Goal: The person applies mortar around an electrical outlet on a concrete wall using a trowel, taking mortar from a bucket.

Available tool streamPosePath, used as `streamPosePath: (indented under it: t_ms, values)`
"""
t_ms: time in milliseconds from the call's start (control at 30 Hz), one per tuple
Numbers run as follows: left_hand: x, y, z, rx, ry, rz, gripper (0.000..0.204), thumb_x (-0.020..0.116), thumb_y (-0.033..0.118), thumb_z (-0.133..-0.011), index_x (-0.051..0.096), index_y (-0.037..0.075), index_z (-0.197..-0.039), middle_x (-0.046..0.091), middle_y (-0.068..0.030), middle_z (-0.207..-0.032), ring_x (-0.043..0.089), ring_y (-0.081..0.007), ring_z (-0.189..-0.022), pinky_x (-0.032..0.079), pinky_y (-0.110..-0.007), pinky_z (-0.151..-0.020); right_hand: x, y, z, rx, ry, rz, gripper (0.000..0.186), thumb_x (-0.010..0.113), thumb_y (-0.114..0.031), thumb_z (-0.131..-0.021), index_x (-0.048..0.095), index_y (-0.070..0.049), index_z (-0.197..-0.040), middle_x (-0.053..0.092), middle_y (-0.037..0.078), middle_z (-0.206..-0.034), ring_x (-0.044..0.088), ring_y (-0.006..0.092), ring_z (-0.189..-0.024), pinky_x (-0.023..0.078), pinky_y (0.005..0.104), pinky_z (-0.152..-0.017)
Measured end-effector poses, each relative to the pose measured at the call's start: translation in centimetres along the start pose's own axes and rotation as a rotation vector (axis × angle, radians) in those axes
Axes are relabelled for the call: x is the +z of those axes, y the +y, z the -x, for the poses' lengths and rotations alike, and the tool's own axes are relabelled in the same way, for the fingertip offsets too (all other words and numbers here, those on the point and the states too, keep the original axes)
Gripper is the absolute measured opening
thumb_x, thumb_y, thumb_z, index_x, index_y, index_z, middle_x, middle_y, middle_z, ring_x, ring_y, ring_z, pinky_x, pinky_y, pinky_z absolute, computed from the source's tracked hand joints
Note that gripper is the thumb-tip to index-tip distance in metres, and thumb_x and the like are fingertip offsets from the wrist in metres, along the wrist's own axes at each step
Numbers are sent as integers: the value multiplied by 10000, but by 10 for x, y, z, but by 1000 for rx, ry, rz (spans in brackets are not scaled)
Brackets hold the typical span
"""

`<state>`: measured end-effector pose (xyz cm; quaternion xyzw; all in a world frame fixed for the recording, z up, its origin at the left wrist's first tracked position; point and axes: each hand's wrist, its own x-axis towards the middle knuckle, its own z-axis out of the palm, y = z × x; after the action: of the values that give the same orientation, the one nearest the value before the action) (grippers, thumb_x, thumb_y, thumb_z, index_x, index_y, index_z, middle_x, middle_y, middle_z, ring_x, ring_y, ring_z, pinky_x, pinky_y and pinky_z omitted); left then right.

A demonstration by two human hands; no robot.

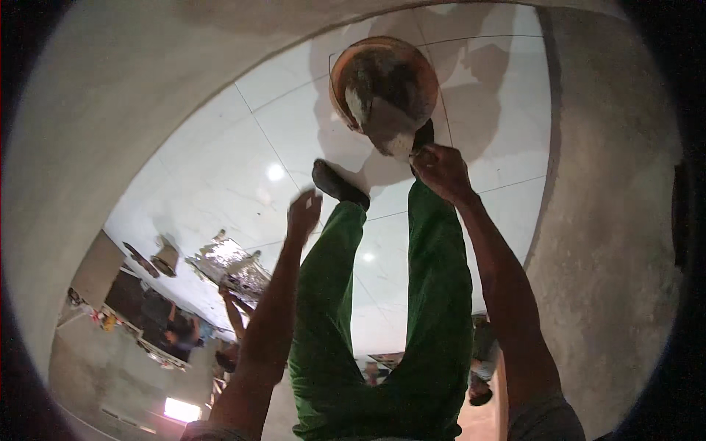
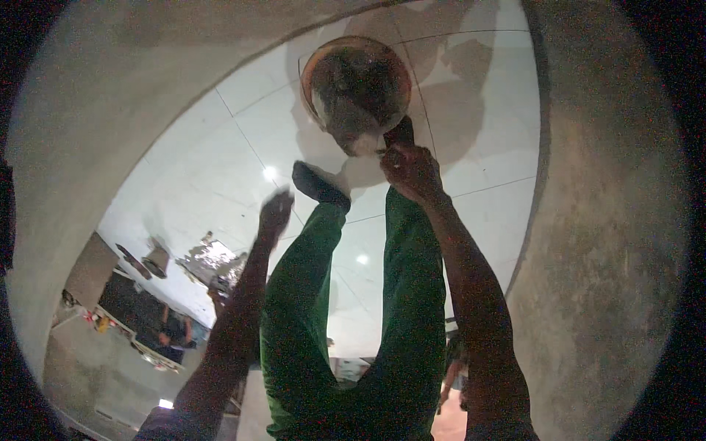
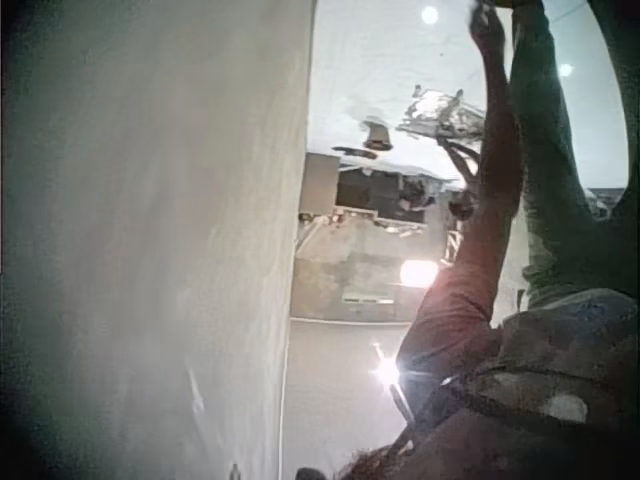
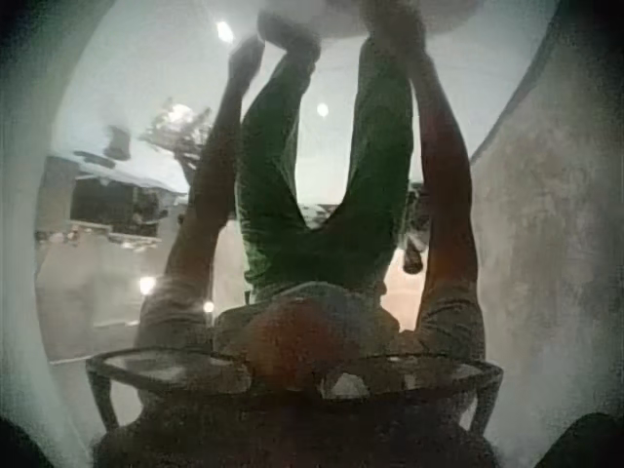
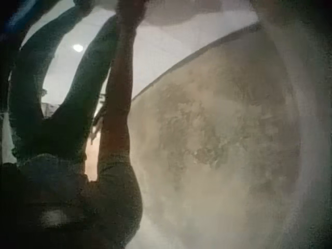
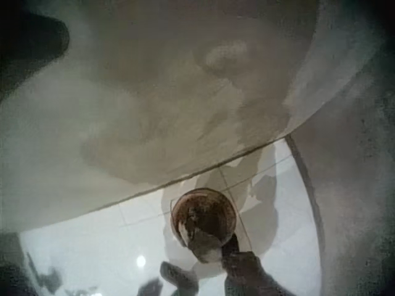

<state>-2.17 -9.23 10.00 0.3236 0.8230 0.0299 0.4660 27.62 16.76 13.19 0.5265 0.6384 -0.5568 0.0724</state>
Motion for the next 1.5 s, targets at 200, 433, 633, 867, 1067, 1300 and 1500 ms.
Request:
streamPosePath:
  t_ms: [200,433,633,867,1067,1300,1500]
  values:
    - [-69,1,192,-292,-415,-263,593,511,511,-1024,601,16,-1338,654,-276,-1290,618,-471,-1206,490,-547,-1035,-15,5,73,43,171,161,253,666,-340,-896,702,-105,-982,755,158,-887,735,379,-849,594,501,-843]
    - [-144,62,260,-14,-328,-336,558,658,371,-972,576,47,-1419,655,-228,-1340,610,-410,-1272,503,-486,-1055,-37,-50,139,-13,348,198,221,661,-326,-882,711,-117,-830,730,137,-863,726,368,-798,606,509,-766]
    - [-227,187,272,397,-158,52,331,612,147,-1043,619,4,-1341,742,-146,-1131,722,-300,-1063,591,-360,-893,-86,-126,219,-166,283,450,227,606,-302,-937,717,-127,-845,725,121,-844,736,339,-787,607,513,-709]
    - [-324,348,346,399,26,788,391,636,206,-1055,598,-79,-1320,735,-153,-1121,699,-209,-1068,548,-348,-985,-72,-100,286,-270,496,666,123,672,-230,-862,663,-139,-780,633,49,-758,670,242,-675,541,436,-558]
    - [-418,465,449,736,397,1021,667,704,403,-998,497,-53,-1440,641,-200,-1317,632,-298,-1234,465,-432,-1094,-161,-195,346,-427,435,565,255,649,-351,-940,684,-98,-953,689,130,-836,700,366,-669,567,500,-625]
    - [-489,566,448,887,516,1422,954,742,516,-944,315,-131,-1500,480,-241,-1469,512,-296,-1369,404,-392,-1140,-259,-272,410,-474,535,361,163,735,-249,-850,678,-104,-803,686,119,-836,711,350,-714,570,470,-666]
    - [-514,597,452,858,602,1628,676,757,503,-940,535,-35,-1284,602,-107,-1210,590,-159,-1097,470,-314,-937,-304,-311,426,-795,570,447,107,754,-175,-790,690,-95,-825,670,113,-793,684,336,-669,566,469,-629]
